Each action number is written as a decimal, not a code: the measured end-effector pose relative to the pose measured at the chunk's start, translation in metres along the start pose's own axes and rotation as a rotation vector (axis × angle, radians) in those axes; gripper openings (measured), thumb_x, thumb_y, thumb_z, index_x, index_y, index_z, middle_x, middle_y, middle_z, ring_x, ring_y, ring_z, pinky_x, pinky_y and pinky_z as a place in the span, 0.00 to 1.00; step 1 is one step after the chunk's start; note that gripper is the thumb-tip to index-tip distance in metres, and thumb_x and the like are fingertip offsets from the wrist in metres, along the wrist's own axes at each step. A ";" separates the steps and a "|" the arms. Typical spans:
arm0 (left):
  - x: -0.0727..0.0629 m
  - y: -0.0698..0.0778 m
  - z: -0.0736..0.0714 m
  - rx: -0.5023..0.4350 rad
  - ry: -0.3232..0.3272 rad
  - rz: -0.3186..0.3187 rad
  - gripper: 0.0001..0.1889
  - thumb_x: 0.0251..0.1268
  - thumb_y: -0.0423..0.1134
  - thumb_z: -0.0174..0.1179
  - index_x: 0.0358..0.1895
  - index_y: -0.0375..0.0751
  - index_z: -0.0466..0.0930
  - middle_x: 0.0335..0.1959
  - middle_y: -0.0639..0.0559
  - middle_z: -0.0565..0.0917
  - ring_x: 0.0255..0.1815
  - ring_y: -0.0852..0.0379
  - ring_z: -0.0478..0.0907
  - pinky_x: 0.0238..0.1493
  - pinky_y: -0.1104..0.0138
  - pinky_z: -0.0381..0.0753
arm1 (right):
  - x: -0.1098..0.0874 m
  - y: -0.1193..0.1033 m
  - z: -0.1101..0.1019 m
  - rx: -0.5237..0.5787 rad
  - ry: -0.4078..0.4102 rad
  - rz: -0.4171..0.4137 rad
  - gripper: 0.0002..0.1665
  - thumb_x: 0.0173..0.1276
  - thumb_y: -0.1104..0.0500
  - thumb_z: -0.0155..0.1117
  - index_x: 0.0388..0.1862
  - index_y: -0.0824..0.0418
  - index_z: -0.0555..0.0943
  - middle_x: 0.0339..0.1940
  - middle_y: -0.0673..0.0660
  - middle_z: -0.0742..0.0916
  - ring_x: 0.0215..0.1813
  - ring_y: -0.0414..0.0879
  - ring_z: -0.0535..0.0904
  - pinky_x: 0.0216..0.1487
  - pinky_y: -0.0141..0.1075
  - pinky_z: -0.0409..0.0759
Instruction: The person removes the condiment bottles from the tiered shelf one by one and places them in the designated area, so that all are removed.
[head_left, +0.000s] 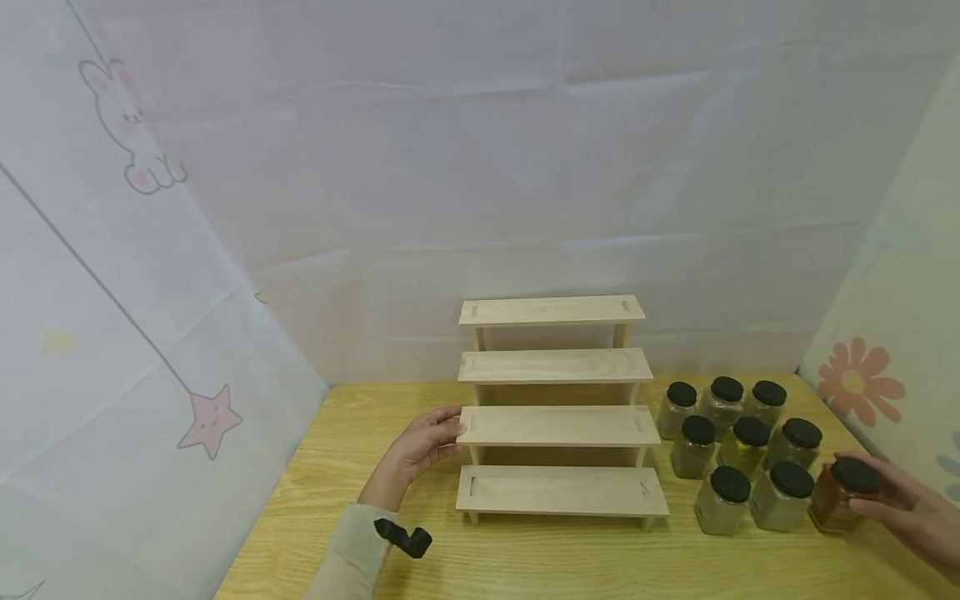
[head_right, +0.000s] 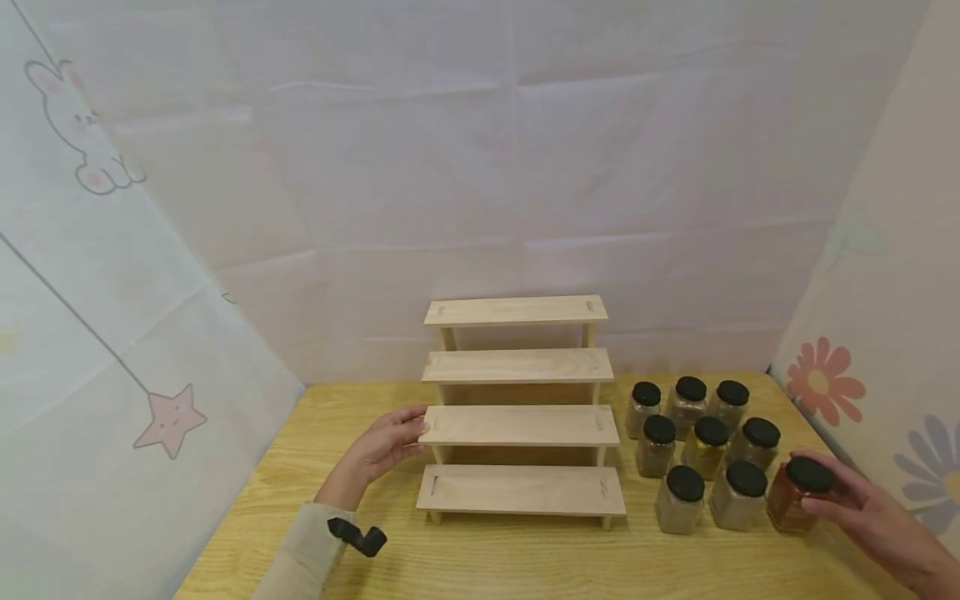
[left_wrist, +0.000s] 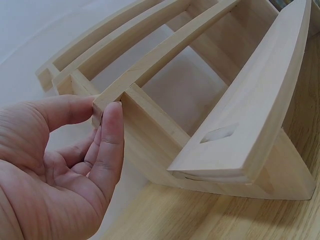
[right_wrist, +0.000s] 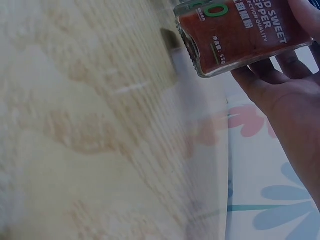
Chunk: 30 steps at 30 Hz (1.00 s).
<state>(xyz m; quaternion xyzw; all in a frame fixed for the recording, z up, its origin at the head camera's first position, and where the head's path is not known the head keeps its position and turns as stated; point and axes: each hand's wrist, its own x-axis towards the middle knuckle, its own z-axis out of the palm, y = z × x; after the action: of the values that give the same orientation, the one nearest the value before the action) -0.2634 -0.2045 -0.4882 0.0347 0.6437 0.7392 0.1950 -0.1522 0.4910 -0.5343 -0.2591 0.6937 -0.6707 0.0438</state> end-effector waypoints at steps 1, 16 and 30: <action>0.000 0.000 0.000 -0.001 0.000 -0.001 0.35 0.74 0.30 0.58 0.79 0.30 0.53 0.77 0.29 0.55 0.41 0.59 0.81 0.44 0.69 0.86 | 0.000 0.000 0.000 0.002 0.010 0.012 0.43 0.74 0.83 0.39 0.81 0.51 0.59 0.67 0.38 0.77 0.64 0.28 0.75 0.51 0.27 0.82; 0.002 -0.001 -0.002 0.000 -0.006 -0.003 0.36 0.73 0.31 0.59 0.79 0.31 0.53 0.76 0.29 0.57 0.41 0.59 0.81 0.45 0.69 0.86 | -0.002 0.008 0.000 0.050 -0.014 -0.005 0.43 0.73 0.85 0.38 0.81 0.56 0.58 0.69 0.41 0.78 0.65 0.30 0.75 0.53 0.27 0.81; 0.003 0.001 -0.002 0.009 0.008 -0.013 0.35 0.73 0.31 0.60 0.78 0.32 0.56 0.64 0.36 0.70 0.41 0.58 0.81 0.43 0.69 0.86 | 0.003 0.000 -0.004 0.082 -0.097 -0.008 0.44 0.73 0.85 0.35 0.83 0.57 0.53 0.71 0.40 0.76 0.68 0.29 0.73 0.56 0.27 0.80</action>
<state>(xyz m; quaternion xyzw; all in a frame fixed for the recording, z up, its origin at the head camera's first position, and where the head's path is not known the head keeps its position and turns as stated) -0.2665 -0.2053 -0.4880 0.0285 0.6480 0.7351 0.1973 -0.1568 0.4935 -0.5330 -0.2919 0.6616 -0.6854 0.0852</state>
